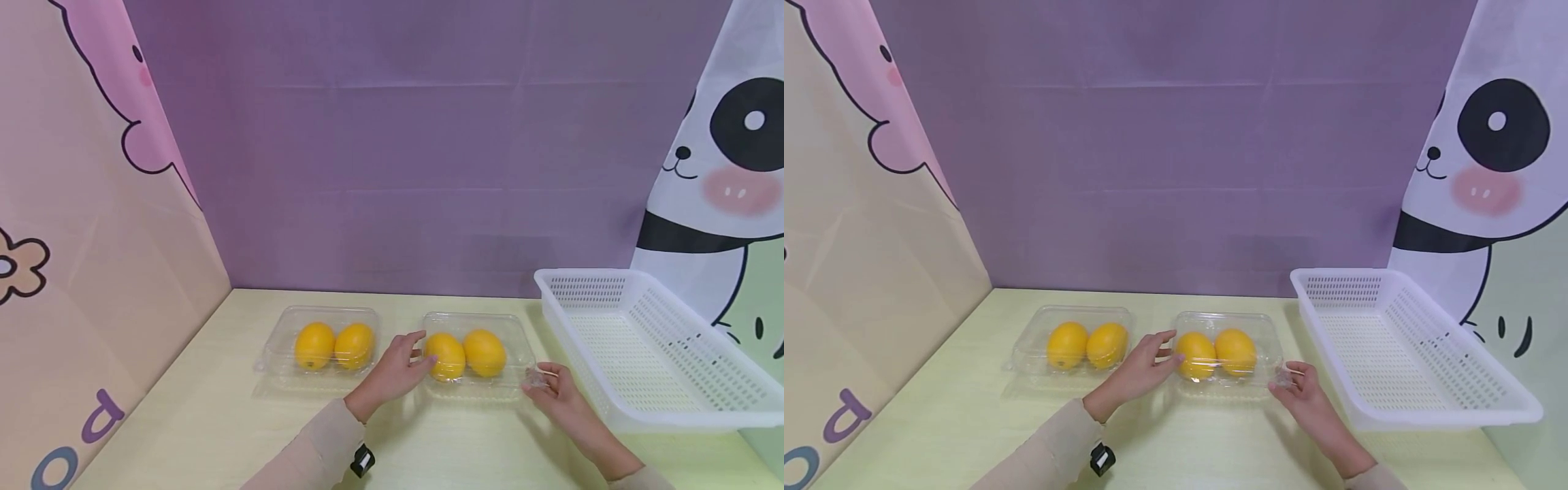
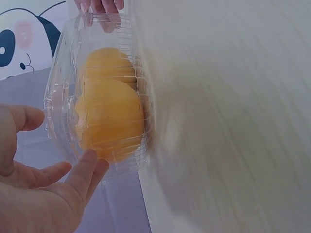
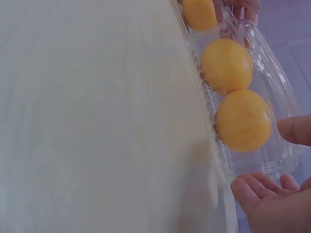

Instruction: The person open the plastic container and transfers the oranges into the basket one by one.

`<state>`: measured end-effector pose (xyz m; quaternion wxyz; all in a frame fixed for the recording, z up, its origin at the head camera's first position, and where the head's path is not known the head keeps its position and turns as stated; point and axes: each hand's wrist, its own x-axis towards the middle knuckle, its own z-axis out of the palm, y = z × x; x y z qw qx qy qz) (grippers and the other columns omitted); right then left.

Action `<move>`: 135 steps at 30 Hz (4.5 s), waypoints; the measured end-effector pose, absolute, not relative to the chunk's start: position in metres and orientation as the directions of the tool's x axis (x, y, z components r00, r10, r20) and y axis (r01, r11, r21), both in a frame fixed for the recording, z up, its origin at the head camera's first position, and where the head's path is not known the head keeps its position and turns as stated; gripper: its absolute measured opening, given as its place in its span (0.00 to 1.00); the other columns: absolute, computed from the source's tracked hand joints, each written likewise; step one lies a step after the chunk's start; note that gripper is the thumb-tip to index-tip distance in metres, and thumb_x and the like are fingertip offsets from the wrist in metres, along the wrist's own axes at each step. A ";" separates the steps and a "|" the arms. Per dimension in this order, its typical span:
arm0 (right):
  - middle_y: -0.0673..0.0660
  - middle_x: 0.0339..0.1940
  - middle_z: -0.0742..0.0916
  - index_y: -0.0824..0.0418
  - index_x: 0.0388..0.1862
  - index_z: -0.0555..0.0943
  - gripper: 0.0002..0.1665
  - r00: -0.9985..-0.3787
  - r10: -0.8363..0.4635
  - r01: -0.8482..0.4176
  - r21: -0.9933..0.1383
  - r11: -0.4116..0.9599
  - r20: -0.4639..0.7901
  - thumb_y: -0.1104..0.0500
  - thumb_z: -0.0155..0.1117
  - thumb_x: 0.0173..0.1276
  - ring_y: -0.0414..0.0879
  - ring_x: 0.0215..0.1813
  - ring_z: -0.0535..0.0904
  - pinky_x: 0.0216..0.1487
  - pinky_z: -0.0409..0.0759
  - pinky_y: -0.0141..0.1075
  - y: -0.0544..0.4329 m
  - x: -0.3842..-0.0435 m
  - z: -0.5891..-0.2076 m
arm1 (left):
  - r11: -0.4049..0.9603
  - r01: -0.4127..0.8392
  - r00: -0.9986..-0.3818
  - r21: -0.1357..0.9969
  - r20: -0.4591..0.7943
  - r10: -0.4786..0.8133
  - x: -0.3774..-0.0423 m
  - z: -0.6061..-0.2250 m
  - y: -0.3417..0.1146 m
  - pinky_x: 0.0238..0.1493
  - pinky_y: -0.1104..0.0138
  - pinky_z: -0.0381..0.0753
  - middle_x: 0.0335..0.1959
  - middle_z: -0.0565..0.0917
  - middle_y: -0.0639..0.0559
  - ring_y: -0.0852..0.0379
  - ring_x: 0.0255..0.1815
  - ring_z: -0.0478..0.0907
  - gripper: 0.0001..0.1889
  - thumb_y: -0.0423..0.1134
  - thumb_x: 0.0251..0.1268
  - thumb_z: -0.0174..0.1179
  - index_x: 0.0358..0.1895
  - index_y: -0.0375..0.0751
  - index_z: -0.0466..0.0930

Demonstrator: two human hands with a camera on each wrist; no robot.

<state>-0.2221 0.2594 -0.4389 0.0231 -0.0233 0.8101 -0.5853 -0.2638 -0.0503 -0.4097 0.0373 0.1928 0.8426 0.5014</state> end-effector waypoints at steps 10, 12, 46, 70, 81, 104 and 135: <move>0.67 0.58 0.74 0.75 0.68 0.55 0.35 -1.000 0.013 -0.001 -0.938 0.348 0.005 0.61 0.62 0.73 0.49 0.56 0.73 0.49 0.76 0.26 0.256 -0.222 -0.435 | 0.424 0.285 -0.922 0.860 0.126 0.366 -0.265 -0.409 -0.049 0.60 0.49 0.77 0.63 0.66 0.31 0.37 0.65 0.72 0.34 0.45 0.74 0.59 0.74 0.29 0.60; 0.64 0.54 0.75 0.75 0.68 0.57 0.35 -0.999 0.038 0.005 -0.930 0.369 0.010 0.62 0.62 0.72 0.45 0.49 0.72 0.46 0.76 0.27 0.255 -0.222 -0.434 | 0.423 0.286 -0.922 0.860 0.126 0.367 -0.265 -0.409 -0.049 0.60 0.49 0.77 0.63 0.66 0.31 0.37 0.65 0.72 0.33 0.44 0.74 0.59 0.74 0.29 0.60; 0.54 0.42 0.76 0.77 0.72 0.52 0.39 -0.995 0.086 0.077 -0.969 0.235 -0.058 0.65 0.61 0.71 0.39 0.42 0.75 0.48 0.79 0.28 0.246 -0.223 -0.430 | 0.419 0.288 -0.922 0.861 0.130 0.365 -0.265 -0.410 -0.050 0.60 0.49 0.77 0.64 0.66 0.32 0.37 0.65 0.72 0.33 0.44 0.73 0.59 0.73 0.29 0.61; 0.55 0.39 0.75 0.74 0.67 0.59 0.30 -0.998 0.056 0.027 -0.944 0.328 -0.009 0.63 0.60 0.74 0.40 0.36 0.74 0.45 0.80 0.30 0.249 -0.229 -0.427 | 0.388 0.270 -0.923 0.881 0.123 0.365 -0.264 -0.411 -0.052 0.60 0.49 0.77 0.68 0.62 0.30 0.36 0.66 0.71 0.35 0.46 0.73 0.59 0.74 0.30 0.59; 0.54 0.39 0.75 0.74 0.65 0.61 0.28 -0.999 0.018 0.034 -0.937 0.346 -0.029 0.61 0.58 0.76 0.40 0.38 0.75 0.46 0.81 0.31 0.250 -0.232 -0.429 | 0.413 0.249 -0.929 0.876 0.095 0.358 -0.261 -0.411 -0.053 0.61 0.49 0.77 0.69 0.63 0.31 0.37 0.66 0.71 0.37 0.49 0.71 0.59 0.75 0.31 0.59; 0.56 0.39 0.76 0.75 0.65 0.61 0.27 -0.999 0.026 0.043 -0.947 0.317 -0.036 0.62 0.57 0.76 0.45 0.42 0.77 0.47 0.81 0.32 0.249 -0.230 -0.428 | 0.355 0.134 -0.955 0.925 0.025 0.294 -0.250 -0.419 -0.050 0.59 0.49 0.78 0.61 0.73 0.38 0.40 0.58 0.76 0.44 0.36 0.58 0.73 0.74 0.27 0.56; 0.61 0.44 0.74 0.80 0.66 0.58 0.30 -0.997 -0.014 0.066 -0.973 0.220 -0.071 0.64 0.41 0.70 0.44 0.40 0.74 0.45 0.78 0.30 0.249 -0.232 -0.425 | 0.296 0.065 -0.975 0.953 -0.002 0.220 -0.244 -0.430 -0.040 0.32 0.71 0.67 0.33 0.69 0.48 0.54 0.35 0.67 0.23 0.38 0.62 0.71 0.46 0.37 0.63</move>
